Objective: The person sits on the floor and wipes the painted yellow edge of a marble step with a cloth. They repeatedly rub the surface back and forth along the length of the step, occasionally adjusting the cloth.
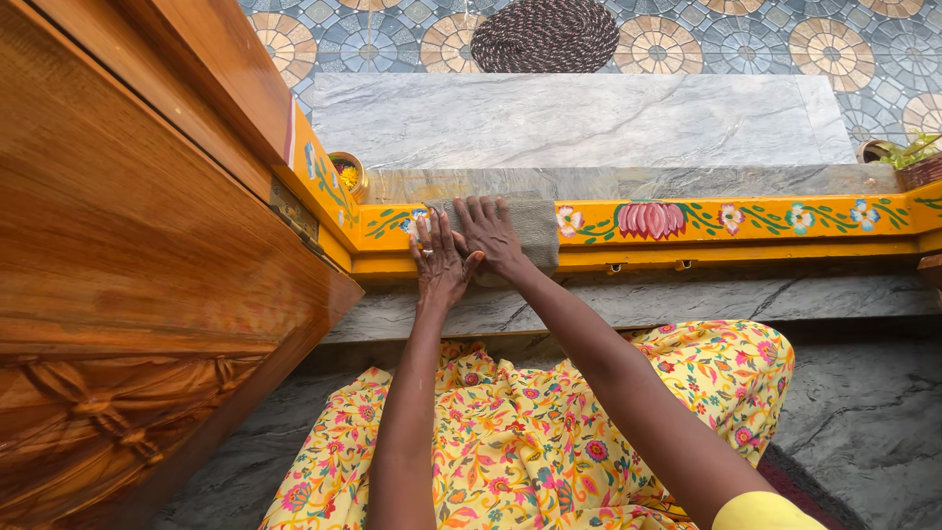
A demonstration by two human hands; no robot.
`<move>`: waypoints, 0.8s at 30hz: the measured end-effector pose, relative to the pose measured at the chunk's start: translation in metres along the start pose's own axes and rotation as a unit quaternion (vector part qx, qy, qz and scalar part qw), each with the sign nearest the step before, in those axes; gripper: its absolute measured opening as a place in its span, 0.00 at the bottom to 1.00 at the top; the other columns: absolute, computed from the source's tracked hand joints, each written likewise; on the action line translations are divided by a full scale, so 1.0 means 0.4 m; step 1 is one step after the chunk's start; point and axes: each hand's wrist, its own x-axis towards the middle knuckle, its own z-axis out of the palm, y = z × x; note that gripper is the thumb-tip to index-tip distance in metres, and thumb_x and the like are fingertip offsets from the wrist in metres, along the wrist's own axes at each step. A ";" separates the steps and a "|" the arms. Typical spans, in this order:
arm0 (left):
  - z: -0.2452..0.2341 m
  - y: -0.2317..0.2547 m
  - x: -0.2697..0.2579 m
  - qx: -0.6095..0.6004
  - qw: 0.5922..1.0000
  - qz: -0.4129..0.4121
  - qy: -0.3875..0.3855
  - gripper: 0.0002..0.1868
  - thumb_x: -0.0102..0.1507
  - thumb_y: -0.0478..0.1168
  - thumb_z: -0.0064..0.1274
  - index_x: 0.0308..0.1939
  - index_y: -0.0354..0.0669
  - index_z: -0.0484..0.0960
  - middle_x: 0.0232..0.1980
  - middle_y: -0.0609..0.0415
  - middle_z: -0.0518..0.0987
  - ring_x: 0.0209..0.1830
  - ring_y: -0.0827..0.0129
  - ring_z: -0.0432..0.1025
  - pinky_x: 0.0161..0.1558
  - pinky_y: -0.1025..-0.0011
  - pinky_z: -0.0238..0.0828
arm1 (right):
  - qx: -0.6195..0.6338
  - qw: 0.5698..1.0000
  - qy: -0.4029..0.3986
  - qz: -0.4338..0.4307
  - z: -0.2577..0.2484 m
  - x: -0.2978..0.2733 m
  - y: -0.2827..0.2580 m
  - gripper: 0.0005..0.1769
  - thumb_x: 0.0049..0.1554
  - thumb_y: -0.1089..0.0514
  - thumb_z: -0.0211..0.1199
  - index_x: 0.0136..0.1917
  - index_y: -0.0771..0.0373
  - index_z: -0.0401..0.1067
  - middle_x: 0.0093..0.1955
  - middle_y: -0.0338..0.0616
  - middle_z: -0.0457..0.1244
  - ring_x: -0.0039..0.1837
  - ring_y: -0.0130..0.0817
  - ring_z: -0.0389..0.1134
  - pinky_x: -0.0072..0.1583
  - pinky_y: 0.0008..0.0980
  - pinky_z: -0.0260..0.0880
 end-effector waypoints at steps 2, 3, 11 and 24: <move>0.003 0.003 -0.003 -0.008 1.000 0.002 0.003 0.59 0.63 0.81 0.15 0.83 0.41 0.34 0.86 0.45 0.31 0.86 0.49 0.22 0.79 0.43 0.15 | -0.004 1.000 -0.029 0.004 -0.002 0.005 -0.001 0.43 0.63 0.32 0.45 0.82 0.55 0.47 0.76 0.51 0.52 0.77 0.49 0.52 0.76 0.58 0.42; 0.005 0.007 -0.004 -0.006 1.000 0.006 0.005 0.58 0.63 0.81 0.14 0.83 0.43 0.34 0.86 0.44 0.31 0.85 0.49 0.22 0.79 0.43 0.15 | 0.011 1.000 -0.027 0.005 -0.006 -0.001 0.006 0.42 0.63 0.31 0.45 0.82 0.54 0.47 0.76 0.51 0.53 0.76 0.49 0.53 0.76 0.57 0.43; -0.016 0.011 -0.004 0.048 0.999 0.011 -0.006 0.51 0.64 0.78 0.12 0.84 0.55 0.41 0.86 0.45 0.31 0.85 0.48 0.23 0.78 0.43 0.15 | 0.073 0.995 -0.014 0.068 -0.063 -0.054 0.091 0.38 0.65 0.27 0.41 0.76 0.52 0.58 0.70 0.46 0.60 0.72 0.42 0.59 0.76 0.52 0.46; -0.025 0.015 -0.015 0.063 0.998 0.028 0.009 0.46 0.69 0.74 0.24 0.83 0.52 0.46 0.86 0.43 0.33 0.85 0.47 0.25 0.78 0.44 0.19 | 0.023 0.992 0.051 0.117 -0.115 -0.303 0.523 0.33 0.66 0.34 0.46 0.72 0.57 0.66 0.68 0.46 0.63 0.72 0.42 0.60 0.76 0.46 0.46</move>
